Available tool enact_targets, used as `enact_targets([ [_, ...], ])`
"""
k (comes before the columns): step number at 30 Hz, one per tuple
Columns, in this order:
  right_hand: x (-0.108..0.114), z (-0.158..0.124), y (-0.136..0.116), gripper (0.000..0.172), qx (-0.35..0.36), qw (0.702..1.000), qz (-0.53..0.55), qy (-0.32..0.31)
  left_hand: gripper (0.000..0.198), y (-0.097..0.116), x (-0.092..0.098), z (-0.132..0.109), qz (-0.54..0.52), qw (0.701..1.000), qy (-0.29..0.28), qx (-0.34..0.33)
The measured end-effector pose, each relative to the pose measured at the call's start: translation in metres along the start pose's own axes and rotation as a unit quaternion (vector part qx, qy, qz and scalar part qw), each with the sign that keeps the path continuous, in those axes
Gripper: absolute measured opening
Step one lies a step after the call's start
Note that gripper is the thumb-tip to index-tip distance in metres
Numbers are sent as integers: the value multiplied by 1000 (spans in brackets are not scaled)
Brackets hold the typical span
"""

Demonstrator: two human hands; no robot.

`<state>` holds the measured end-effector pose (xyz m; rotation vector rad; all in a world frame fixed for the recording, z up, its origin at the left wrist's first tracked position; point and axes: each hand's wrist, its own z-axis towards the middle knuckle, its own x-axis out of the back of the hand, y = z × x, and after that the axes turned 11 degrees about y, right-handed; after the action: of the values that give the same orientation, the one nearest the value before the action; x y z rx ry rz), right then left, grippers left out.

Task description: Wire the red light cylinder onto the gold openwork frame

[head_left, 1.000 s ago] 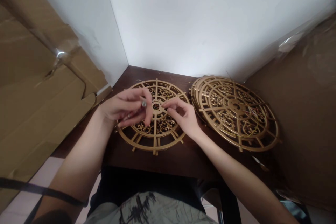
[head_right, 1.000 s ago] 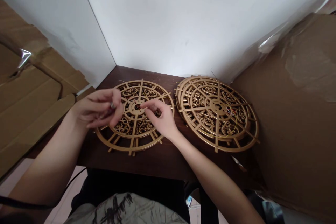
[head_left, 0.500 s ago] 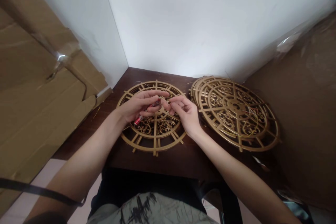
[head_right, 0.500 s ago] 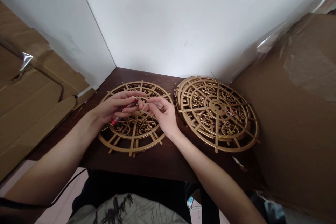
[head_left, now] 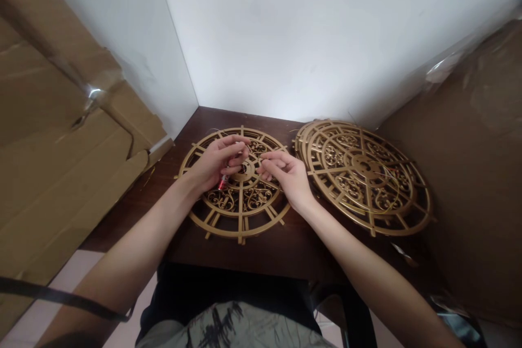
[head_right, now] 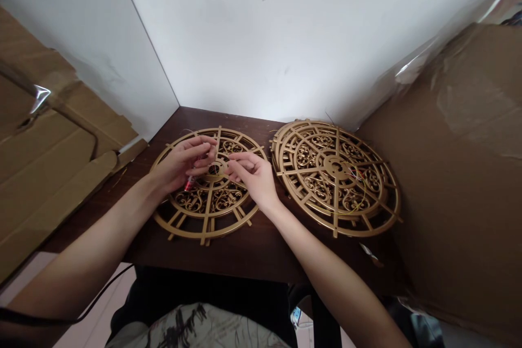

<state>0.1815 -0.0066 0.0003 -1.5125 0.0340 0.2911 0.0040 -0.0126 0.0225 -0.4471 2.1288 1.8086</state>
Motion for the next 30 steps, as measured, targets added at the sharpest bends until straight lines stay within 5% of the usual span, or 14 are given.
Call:
enact_targets([
  [4, -2, -4, -1, 14, 30, 998, -55, -7, 16, 7, 0, -3, -27, 999, 0, -17],
  [8, -2, -9, -1, 13, 134, 971, -191, -52, 15, 10, -1, -5, -31, 999, -3, -23],
  [14, -2, -15, -3, 18, 299, 874, -337, -182, 14, 8, 0, -5, -35, 999, -11, -7],
  [21, -7, -21, -4, 33, 351, 758, -492, -245, 12, 7, 0, -4, -44, 999, -21, -7],
  [25, -7, -21, -7, 35, 349, 748, -503, -258, 13, 6, -2, -4, -44, 999, -28, 3],
  [30, -6, -20, -9, 34, 325, 776, -477, -253, 12, 5, -2, -5, -39, 999, -38, -1],
])
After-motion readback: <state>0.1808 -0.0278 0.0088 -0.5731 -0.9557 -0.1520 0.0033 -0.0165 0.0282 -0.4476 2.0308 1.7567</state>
